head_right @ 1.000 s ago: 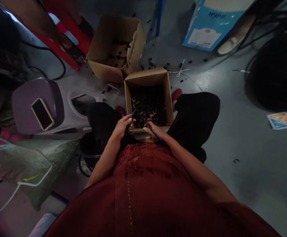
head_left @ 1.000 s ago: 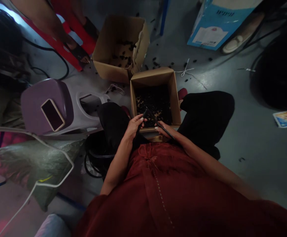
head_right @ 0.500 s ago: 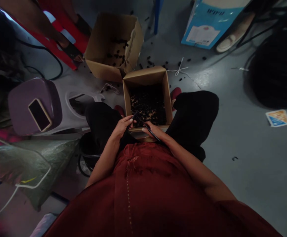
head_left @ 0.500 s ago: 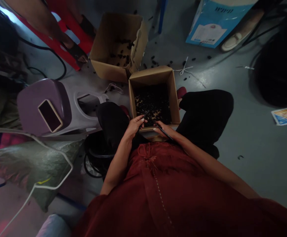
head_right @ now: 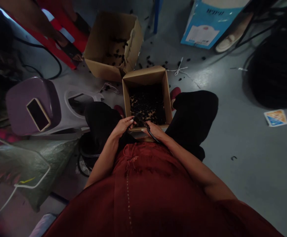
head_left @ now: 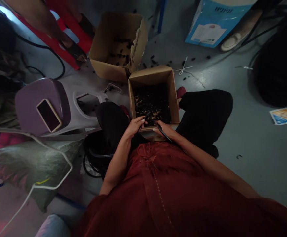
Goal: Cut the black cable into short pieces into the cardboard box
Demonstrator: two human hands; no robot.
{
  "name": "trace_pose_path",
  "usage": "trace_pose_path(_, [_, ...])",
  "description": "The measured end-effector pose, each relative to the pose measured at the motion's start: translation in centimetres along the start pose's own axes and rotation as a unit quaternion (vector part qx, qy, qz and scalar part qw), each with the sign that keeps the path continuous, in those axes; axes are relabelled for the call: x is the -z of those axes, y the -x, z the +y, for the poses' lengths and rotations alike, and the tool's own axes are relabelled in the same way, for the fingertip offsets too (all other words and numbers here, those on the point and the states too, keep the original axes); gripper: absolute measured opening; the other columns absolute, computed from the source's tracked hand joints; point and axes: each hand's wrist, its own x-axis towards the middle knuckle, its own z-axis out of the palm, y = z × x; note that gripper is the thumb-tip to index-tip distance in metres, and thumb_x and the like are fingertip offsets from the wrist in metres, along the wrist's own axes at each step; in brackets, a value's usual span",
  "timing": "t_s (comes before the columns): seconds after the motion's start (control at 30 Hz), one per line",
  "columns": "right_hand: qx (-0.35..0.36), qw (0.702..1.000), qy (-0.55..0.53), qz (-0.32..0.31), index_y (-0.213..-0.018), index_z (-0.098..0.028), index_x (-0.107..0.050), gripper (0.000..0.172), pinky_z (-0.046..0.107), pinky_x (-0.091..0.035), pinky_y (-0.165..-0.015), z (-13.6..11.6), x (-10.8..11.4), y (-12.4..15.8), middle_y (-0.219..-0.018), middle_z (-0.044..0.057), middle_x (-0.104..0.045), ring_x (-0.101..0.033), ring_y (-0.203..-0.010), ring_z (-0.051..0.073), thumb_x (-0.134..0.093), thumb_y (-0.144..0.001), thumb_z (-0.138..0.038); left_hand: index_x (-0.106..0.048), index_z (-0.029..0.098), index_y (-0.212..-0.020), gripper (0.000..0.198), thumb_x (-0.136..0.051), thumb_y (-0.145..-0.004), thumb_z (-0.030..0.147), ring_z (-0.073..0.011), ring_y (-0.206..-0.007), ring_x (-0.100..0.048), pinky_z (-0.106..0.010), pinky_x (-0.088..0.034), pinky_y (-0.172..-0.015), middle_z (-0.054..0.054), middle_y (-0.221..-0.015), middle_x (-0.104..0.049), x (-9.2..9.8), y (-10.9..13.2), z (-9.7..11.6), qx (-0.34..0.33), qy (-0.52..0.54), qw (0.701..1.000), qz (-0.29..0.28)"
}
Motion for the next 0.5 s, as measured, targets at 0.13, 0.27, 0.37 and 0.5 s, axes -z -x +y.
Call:
trace_pose_path(0.13, [-0.016, 1.0, 0.018, -0.001, -0.113, -0.018, -0.05, 0.035, 0.026, -0.041, -0.071, -0.3, 0.2, 0.2, -0.096, 0.008, -0.064, -0.06, -0.084, 0.02, -0.052, -0.084, -0.037, -0.063, 0.011, -0.107, 0.034, -0.058, -0.076, 0.025, -0.004, -0.049, -0.044, -0.018, -0.034, -0.048, -0.002, -0.074, -0.063, 0.0, 0.0, 0.1, 0.003, 0.004, 1.0, -0.004])
trace_pose_path(0.27, [-0.025, 0.999, 0.036, 0.001, -0.108, -0.019, -0.051, 0.029, 0.023, -0.038, -0.064, -0.8, 0.5, 0.4, -0.083, 0.005, -0.064, -0.059, -0.074, 0.017, -0.051, -0.083, -0.033, -0.063, 0.01, -0.103, 0.031, -0.059, -0.076, 0.025, -0.0038, -0.049, -0.044, -0.018, -0.034, -0.048, -0.001, -0.073, -0.062, -0.1, 0.1, 0.3, 0.008, 0.009, 1.0, 0.002])
trace_pose_path(0.37, [-0.031, 0.999, 0.039, 0.008, -0.106, -0.019, -0.052, 0.026, 0.022, -0.037, -0.061, -1.1, 0.5, 0.4, -0.079, 0.003, -0.063, -0.057, -0.07, 0.016, -0.05, -0.082, -0.03, -0.062, 0.011, -0.1, 0.029, -0.061, -0.075, 0.025, -0.0034, -0.049, -0.044, -0.017, -0.033, -0.046, -0.001, -0.074, -0.062, -0.1, 0.0, 0.4, 0.017, 0.025, 1.0, -0.006])
trace_pose_path(0.5, [-0.022, 0.998, 0.054, 0.018, -0.105, -0.02, -0.051, 0.026, 0.023, -0.037, -0.062, -1.1, 0.5, 0.4, -0.082, 0.004, -0.063, -0.057, -0.07, 0.016, -0.047, -0.081, -0.03, -0.062, 0.011, -0.088, 0.028, -0.06, -0.078, 0.037, -0.0036, -0.047, -0.045, -0.017, -0.033, -0.045, -0.002, -0.071, -0.062, -0.1, -0.1, 0.2, 0.023, 0.047, 0.998, -0.019])
